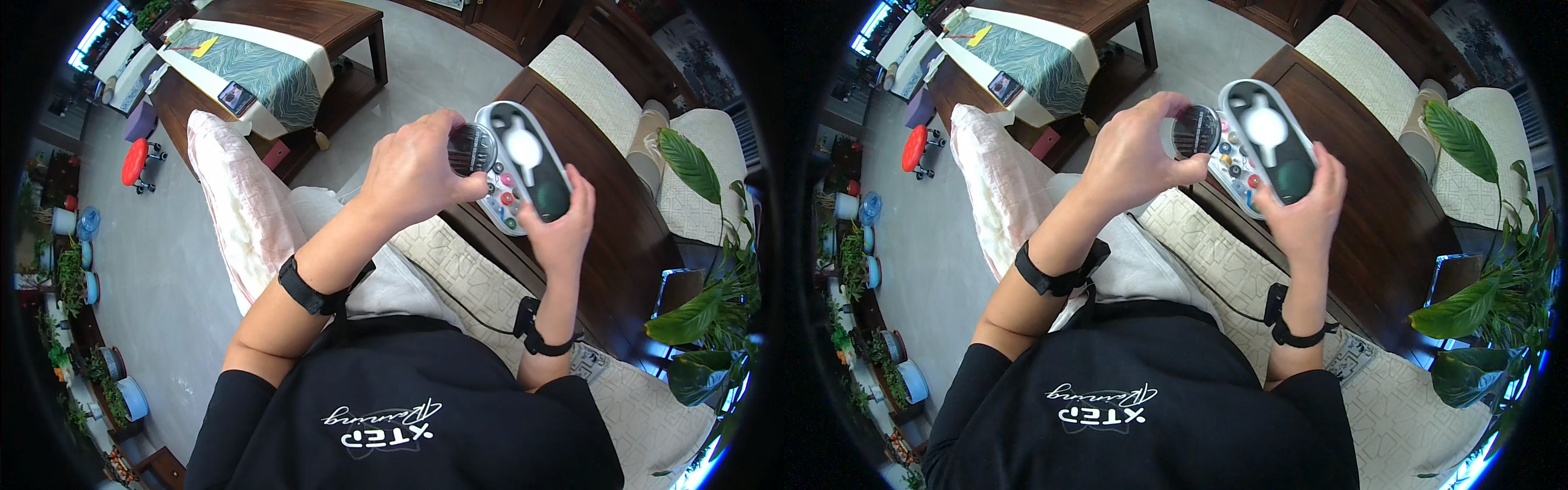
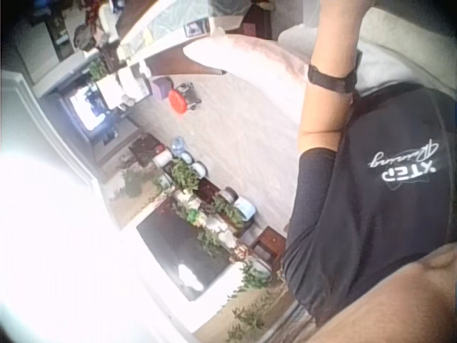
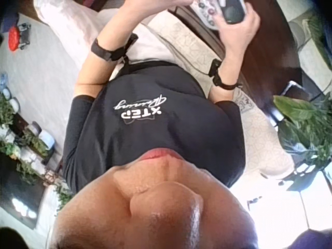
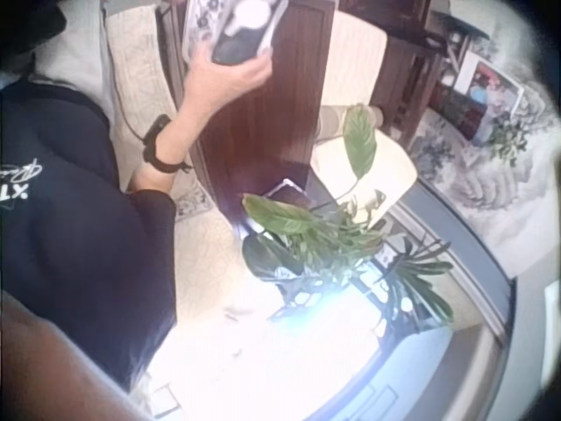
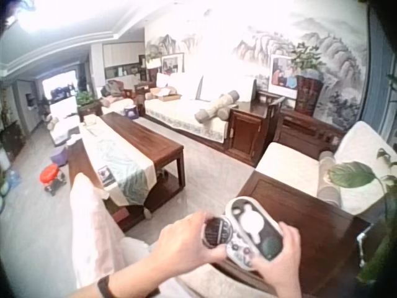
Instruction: The person sits on a sofa and assembles small fishing tackle components by hand. They thread a tiny piece onto a line, pick up a circular metal weight from a tray, attach it to the line, and then place the weight back into the tray. The person continues to adjust the line and components throughout the clip.
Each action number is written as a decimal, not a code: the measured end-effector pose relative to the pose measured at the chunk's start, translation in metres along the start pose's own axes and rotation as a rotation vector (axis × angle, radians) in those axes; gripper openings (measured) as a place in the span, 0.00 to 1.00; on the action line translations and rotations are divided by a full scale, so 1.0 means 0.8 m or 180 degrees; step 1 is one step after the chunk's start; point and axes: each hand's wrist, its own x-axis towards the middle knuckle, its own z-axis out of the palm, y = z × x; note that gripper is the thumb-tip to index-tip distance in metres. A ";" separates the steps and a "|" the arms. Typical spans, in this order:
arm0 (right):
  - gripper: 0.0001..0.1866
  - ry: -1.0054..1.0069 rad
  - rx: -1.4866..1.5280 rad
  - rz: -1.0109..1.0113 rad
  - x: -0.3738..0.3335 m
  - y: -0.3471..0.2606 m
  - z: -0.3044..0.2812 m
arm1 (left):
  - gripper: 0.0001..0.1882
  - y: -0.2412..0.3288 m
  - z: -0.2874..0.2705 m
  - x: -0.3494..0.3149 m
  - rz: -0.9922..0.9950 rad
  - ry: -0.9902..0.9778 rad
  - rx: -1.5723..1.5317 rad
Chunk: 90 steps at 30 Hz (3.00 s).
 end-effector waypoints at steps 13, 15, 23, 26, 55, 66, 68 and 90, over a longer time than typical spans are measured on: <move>0.43 0.0286 -0.1317 0.1550 0.000 0.117 -0.013 | 0.30 -0.013 0.014 -0.036 0.0060 0.0252 0.0055; 0.43 0.0218 -0.1330 0.1527 -0.003 0.122 -0.012 | 0.30 -0.013 0.014 -0.041 0.0044 0.0269 0.0097; 0.36 0.0594 -0.1050 0.0990 -0.003 0.080 -0.015 | 0.32 -0.020 0.010 -0.057 0.0062 0.0397 0.0186; 0.24 0.0353 0.0701 0.0723 -0.013 0.020 0.003 | 0.30 -0.026 0.010 -0.067 0.0065 0.0443 0.0175; 0.14 -0.1919 0.2654 0.0652 -0.034 -0.159 0.119 | 0.15 -0.120 -0.015 -0.173 -0.2290 0.0008 -0.4730; 0.09 -0.3267 0.5134 0.3025 -0.030 -0.134 0.161 | 0.19 -0.128 -0.024 -0.179 -0.2063 0.0476 -0.4415; 0.10 -0.2948 0.4410 0.2295 -0.032 -0.138 0.161 | 0.19 -0.131 -0.024 -0.180 -0.2074 0.0553 -0.4341; 0.14 -0.2347 0.3059 0.1032 -0.031 -0.170 0.153 | 0.19 -0.127 -0.037 -0.186 -0.2414 0.0357 -0.4604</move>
